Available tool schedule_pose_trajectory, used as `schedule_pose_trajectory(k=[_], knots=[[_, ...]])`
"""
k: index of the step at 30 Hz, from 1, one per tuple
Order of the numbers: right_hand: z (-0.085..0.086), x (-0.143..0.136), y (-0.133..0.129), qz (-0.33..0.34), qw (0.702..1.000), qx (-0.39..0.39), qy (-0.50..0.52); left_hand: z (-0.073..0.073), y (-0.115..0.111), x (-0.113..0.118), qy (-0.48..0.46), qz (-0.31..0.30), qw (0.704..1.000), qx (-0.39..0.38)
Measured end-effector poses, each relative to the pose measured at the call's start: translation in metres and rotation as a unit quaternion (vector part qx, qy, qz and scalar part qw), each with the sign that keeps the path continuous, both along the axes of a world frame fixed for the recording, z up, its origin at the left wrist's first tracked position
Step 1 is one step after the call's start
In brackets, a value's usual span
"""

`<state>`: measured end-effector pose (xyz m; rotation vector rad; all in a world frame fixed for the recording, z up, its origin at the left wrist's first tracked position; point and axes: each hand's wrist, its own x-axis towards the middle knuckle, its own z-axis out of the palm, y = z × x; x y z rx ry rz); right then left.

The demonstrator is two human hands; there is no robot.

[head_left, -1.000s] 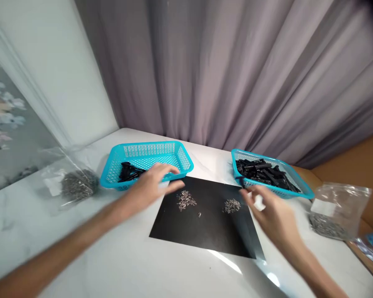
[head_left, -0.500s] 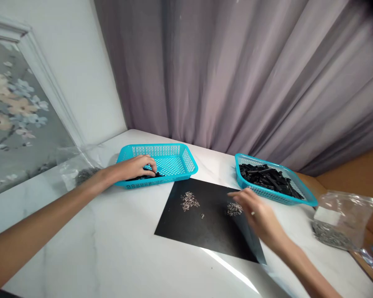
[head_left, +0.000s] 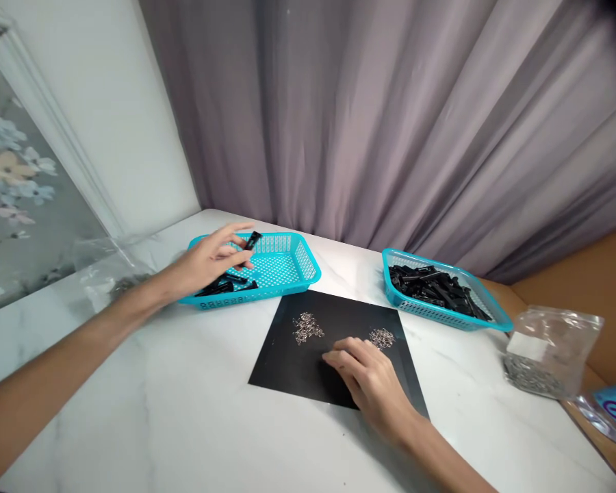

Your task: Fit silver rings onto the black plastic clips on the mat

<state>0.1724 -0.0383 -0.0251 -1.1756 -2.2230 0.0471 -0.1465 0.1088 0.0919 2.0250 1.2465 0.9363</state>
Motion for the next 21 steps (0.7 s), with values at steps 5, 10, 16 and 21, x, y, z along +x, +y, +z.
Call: schedule_pose_trajectory(k=[5, 10, 16, 21], knots=[[0.009, 0.007, 0.001, -0.012, 0.978, -0.125, 0.165, -0.027, -0.044, 0.080, -0.149, -0.167, 0.959, -0.176], [0.019, 0.014, -0.003, -0.021, 0.937, -0.243, 0.250, -0.071, -0.071, 0.119, -0.223, -0.246, 0.900, -0.283], [0.023, 0.018, -0.001, -0.041, 0.880, -0.311, 0.357, -0.086, -0.080, 0.117, -0.196, -0.201, 0.918, -0.279], [0.025, 0.019, 0.000, -0.040, 0.864, -0.326, 0.382, -0.093, -0.084, 0.120, -0.203, -0.219, 0.907, -0.296]])
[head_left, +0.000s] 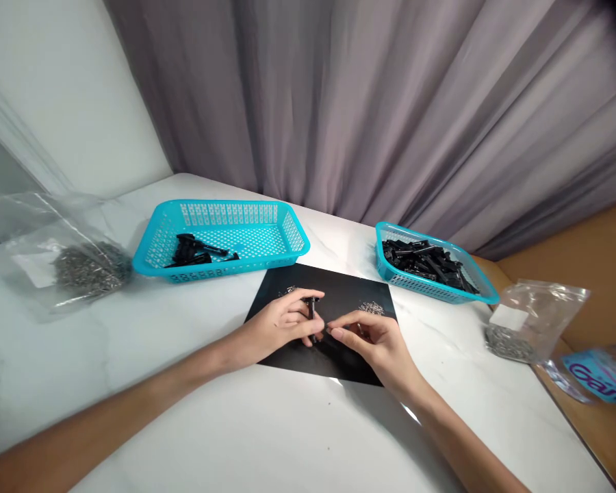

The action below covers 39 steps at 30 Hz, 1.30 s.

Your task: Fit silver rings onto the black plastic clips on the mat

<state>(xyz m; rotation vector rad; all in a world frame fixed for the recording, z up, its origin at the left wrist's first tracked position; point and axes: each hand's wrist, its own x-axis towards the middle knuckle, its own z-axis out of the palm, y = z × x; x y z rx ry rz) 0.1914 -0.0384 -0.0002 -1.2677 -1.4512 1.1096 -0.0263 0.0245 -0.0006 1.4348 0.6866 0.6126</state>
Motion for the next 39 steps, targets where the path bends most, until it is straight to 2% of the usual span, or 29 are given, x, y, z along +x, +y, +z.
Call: schedule_pose_trajectory(k=[4, 11, 15, 19, 25, 32, 35, 39], knots=[[0.000, 0.002, 0.000, -0.005, 1.000, 0.003, 0.025, -0.002, -0.005, 0.003, 0.002, -0.016, 0.999, 0.029], [0.002, 0.001, -0.002, -0.018, 1.000, 0.011, -0.003, 0.000, -0.014, 0.010, 0.003, 0.050, 0.990, 0.131], [0.000, -0.001, -0.002, -0.041, 0.999, 0.016, 0.004, 0.000, -0.018, 0.012, 0.042, 0.079, 0.976, 0.197], [-0.001, -0.001, -0.003, -0.044, 0.999, 0.015, 0.000, 0.000, -0.020, 0.015, 0.055, 0.097, 0.968, 0.226], [-0.001, -0.003, -0.003, -0.009, 0.999, -0.010, 0.031, 0.002, -0.018, 0.016, 0.057, 0.094, 0.969, 0.221], [0.005, -0.001, -0.002, 0.019, 0.997, -0.045, 0.056, 0.003, -0.012, 0.012, 0.026, 0.063, 0.982, 0.174], [0.004, 0.000, -0.003, 0.026, 0.998, -0.035, 0.042, 0.000, -0.010, 0.012, 0.028, 0.062, 0.985, 0.159], [0.001, 0.002, -0.004, 0.002, 1.000, 0.017, -0.011, -0.003, -0.008, 0.012, 0.042, 0.069, 0.986, 0.147]])
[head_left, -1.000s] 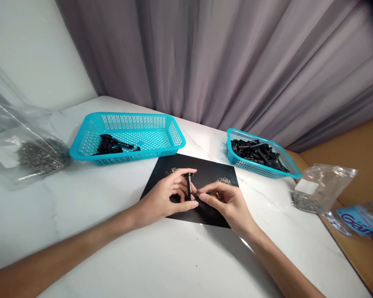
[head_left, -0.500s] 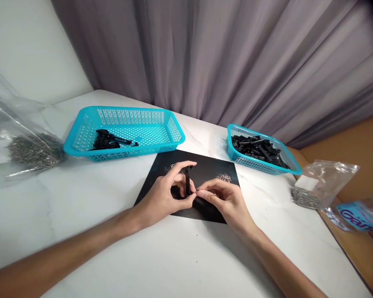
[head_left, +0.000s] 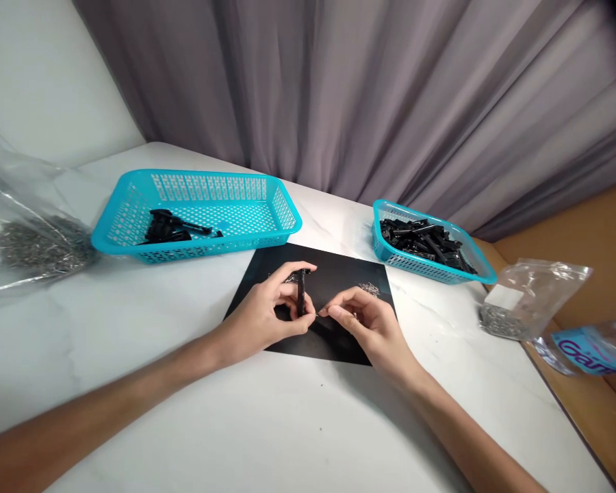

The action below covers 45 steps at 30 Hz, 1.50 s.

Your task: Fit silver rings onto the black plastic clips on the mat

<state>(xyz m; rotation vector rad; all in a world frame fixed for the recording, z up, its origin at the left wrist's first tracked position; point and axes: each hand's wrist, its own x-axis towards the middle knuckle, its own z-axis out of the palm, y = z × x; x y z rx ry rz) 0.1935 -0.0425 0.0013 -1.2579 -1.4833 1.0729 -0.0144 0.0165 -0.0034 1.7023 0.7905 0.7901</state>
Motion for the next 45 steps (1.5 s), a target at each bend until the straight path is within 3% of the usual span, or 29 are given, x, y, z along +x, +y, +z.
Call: schedule_pose_trajectory(k=[9, 17, 24, 33, 37, 41, 45], knots=[[0.000, 0.000, -0.001, -0.025, 0.999, 0.016, -0.021, 0.002, 0.000, -0.002, -0.007, -0.040, 0.999, -0.036], [0.001, -0.002, -0.003, -0.021, 0.999, 0.018, -0.038, 0.000, -0.002, 0.002, -0.012, -0.020, 0.999, -0.028], [-0.001, 0.003, -0.003, 0.003, 0.989, 0.069, -0.132, 0.006, -0.001, -0.002, 0.020, -0.011, 1.000, -0.017], [0.000, 0.011, -0.002, -0.010, 0.985, 0.078, -0.156, 0.007, -0.002, -0.006, 0.188, 0.013, 0.974, 0.128], [0.002, 0.013, -0.001, -0.017, 0.982, 0.101, -0.162, 0.012, -0.002, -0.012, 0.192, 0.034, 0.966, 0.168], [0.003, 0.014, -0.001, -0.005, 0.985, 0.095, -0.141, 0.017, 0.001, -0.015, 0.140, 0.012, 0.983, 0.115], [0.002, 0.015, -0.002, -0.040, 0.988, 0.069, -0.130, 0.013, 0.002, -0.011, 0.076, -0.039, 0.995, 0.042]])
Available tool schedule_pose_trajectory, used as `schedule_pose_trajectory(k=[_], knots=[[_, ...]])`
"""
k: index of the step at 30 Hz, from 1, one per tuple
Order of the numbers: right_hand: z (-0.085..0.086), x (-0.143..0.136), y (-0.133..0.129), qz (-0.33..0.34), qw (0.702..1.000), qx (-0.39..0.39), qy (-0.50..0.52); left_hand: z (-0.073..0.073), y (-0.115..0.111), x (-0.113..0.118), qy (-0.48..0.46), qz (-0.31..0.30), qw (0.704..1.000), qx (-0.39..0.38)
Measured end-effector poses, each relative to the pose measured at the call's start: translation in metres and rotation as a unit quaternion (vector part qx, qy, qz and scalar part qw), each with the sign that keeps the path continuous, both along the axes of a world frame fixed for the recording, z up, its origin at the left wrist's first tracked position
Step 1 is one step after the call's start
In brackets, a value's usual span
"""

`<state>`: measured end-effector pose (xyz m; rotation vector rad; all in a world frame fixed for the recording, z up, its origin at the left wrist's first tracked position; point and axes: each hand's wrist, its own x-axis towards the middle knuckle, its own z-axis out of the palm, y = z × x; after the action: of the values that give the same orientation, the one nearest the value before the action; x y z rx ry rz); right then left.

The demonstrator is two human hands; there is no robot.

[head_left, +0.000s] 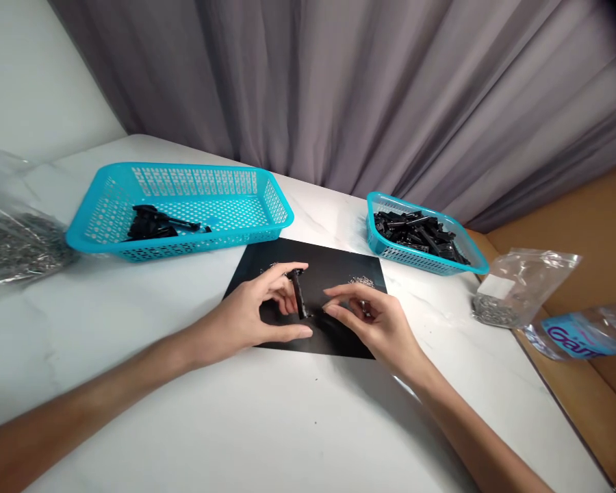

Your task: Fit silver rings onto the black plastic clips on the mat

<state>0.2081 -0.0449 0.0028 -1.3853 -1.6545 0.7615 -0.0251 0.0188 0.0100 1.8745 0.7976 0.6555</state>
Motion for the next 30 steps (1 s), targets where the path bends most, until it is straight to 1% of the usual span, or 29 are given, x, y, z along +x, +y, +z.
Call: schedule_pose_trajectory(k=[3, 5, 7, 10, 12, 14, 17, 23, 30], knots=[[0.000, 0.000, -0.002, -0.009, 1.000, 0.005, -0.007, -0.006, -0.001, 0.004, -0.005, 0.004, 1.000, 0.008], [0.002, -0.001, -0.003, 0.000, 1.000, 0.009, -0.009, -0.008, -0.002, 0.005, 0.003, 0.007, 0.999, 0.033], [0.004, -0.003, -0.004, 0.005, 1.000, 0.005, -0.003, -0.008, -0.003, 0.004, 0.024, 0.011, 0.997, 0.078], [0.008, -0.006, -0.006, 0.005, 1.000, -0.003, 0.015, -0.006, -0.004, 0.002, 0.047, 0.031, 0.983, 0.176], [0.009, -0.008, -0.007, 0.017, 0.999, -0.003, 0.033, -0.004, -0.003, 0.000, 0.038, 0.042, 0.970, 0.236], [0.011, -0.010, -0.008, 0.032, 0.998, -0.004, 0.051, -0.004, -0.003, -0.002, 0.024, 0.042, 0.963, 0.266], [0.012, -0.011, -0.010, 0.041, 0.997, -0.006, 0.063, -0.005, -0.002, -0.003, 0.014, 0.037, 0.962, 0.271], [0.015, -0.015, -0.014, 0.033, 0.997, 0.006, 0.069, -0.007, -0.004, -0.002, 0.010, 0.024, 0.970, 0.243], [0.019, -0.025, -0.017, 0.056, 0.995, -0.021, 0.085, -0.008, -0.004, 0.000, 0.011, 0.030, 0.964, 0.266]])
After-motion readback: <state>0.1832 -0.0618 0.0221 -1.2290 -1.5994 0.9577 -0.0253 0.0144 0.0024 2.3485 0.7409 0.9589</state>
